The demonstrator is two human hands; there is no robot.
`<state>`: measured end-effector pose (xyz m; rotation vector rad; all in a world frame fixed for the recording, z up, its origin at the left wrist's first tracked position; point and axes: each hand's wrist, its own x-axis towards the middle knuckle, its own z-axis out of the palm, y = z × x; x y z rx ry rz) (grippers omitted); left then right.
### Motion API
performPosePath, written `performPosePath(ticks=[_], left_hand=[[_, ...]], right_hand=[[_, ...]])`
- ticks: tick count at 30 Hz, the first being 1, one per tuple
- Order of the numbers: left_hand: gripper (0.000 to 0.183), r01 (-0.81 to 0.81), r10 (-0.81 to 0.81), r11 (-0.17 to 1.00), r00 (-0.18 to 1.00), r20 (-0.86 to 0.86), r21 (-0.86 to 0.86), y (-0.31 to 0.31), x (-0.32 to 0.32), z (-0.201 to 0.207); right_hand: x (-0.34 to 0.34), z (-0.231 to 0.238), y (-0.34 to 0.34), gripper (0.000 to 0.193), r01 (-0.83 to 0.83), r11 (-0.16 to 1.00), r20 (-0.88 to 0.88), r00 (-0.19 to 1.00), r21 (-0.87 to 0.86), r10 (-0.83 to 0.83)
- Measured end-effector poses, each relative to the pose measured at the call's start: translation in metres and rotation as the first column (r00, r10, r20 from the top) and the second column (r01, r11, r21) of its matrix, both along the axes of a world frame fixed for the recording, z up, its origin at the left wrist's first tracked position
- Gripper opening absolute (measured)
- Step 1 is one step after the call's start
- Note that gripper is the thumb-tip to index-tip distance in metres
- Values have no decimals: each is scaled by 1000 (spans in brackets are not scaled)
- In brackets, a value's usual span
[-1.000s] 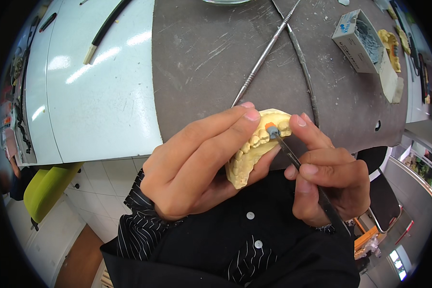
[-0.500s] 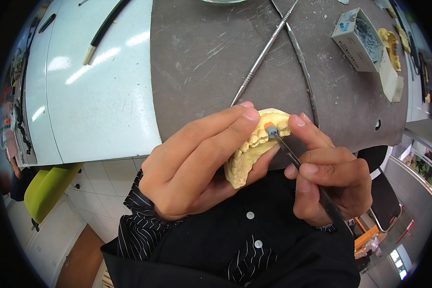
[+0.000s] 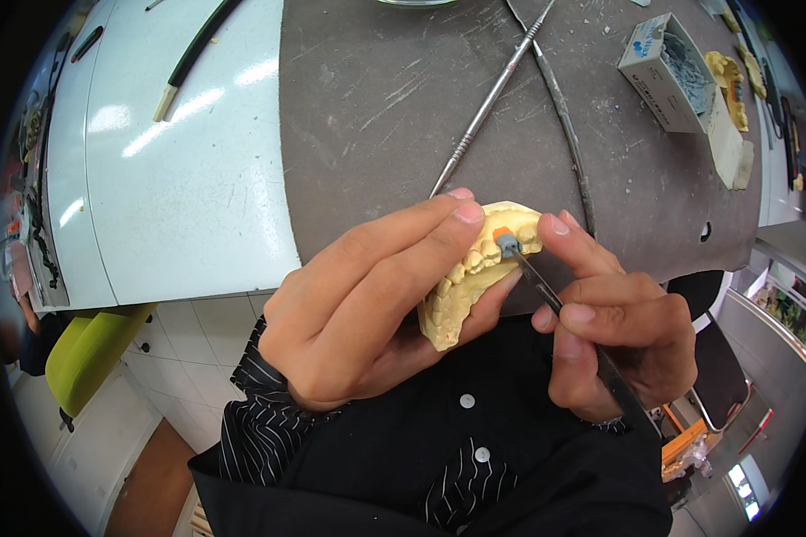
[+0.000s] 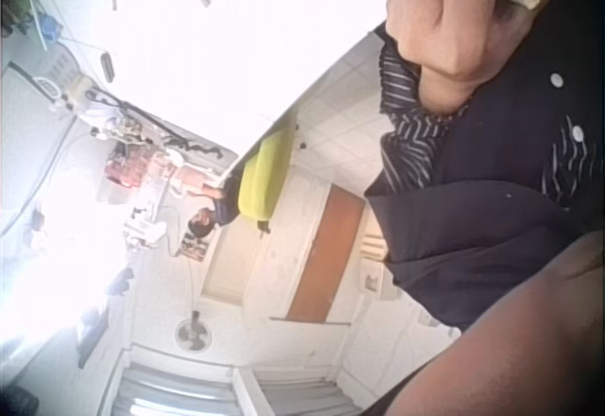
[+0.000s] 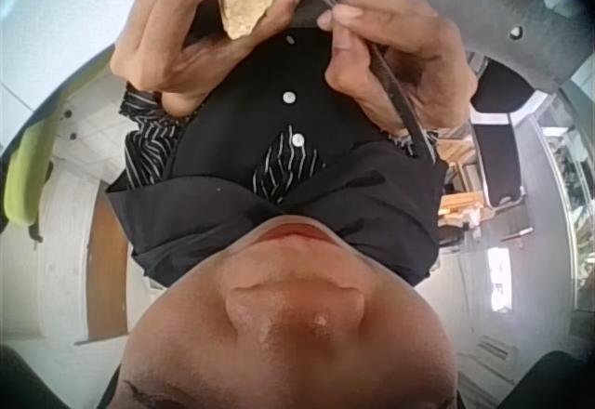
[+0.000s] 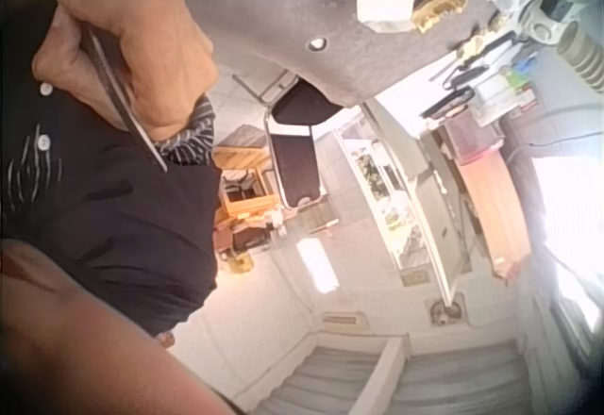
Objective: The person holds a yellow dental cast and uses a metal dental tool to scrape and adjust a small gray component seated in the cast. The person repeatedly dips the tool into a glass jar of liquid and continues to refine the fit of the component within the cast.
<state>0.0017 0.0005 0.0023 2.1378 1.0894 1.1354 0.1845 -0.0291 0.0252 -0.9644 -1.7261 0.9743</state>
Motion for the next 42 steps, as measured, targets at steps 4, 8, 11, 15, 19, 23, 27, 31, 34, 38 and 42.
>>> performPosePath(ticks=[4, 8, 11, 15, 19, 23, 27, 31, 34, 38, 42], left_hand=[[42, -1, 1, 1000, 1000, -5, -6, -1, 0, 1], [42, 7, -7, 1000, 1000, -6, -5, 0, 0, 1], [42, 7, -7, 1000, 1000, -4, 2, 0, 0, 0], [42, 6, -6, 1000, 1000, -2, 1, 0, 0, 0], [42, 11, -11, 1000, 1000, -4, -3, 0, 0, 1], [42, 10, -10, 1000, 1000, -10, -9, 0, -1, 1], [42, 15, -15, 1000, 1000, -14, -5, 0, -1, 1], [43, 16, -16, 1000, 1000, -17, -5, 1, -1, 1], [43, 21, -21, 1000, 1000, -10, -4, 1, -2, -1], [43, 22, -22, 1000, 1000, -7, -10, 0, -2, 1], [42, 18, -18, 1000, 1000, 5, -17, 0, -1, 2]], right_hand=[[-1, 0, 0, 14, 11, 1000, -4, 1000, 10, -11], [0, 0, 0, 14, 10, 1000, -4, 1000, 11, -10], [1, -1, 1, 13, -8, 1000, -2, 1000, 13, 8], [0, -1, 1, 13, 1, 1000, -2, 1000, 15, -1], [-1, -1, 0, 13, 20, 999, -20, 1000, 26, -20], [-1, -2, 1, 13, 19, 999, -25, 1000, 27, -18], [-1, 0, 0, 13, 20, 1000, -9, 1000, 17, -20], [0, 1, 0, 13, 17, 1000, -8, 1000, -8, -17], [0, 1, 1, 13, 10, 1000, -6, 1000, -14, -10], [-2, 1, -1, 12, 31, 999, -11, 999, -8, -32], [-2, 0, 0, 12, 42, 999, -11, 999, 8, -42]])
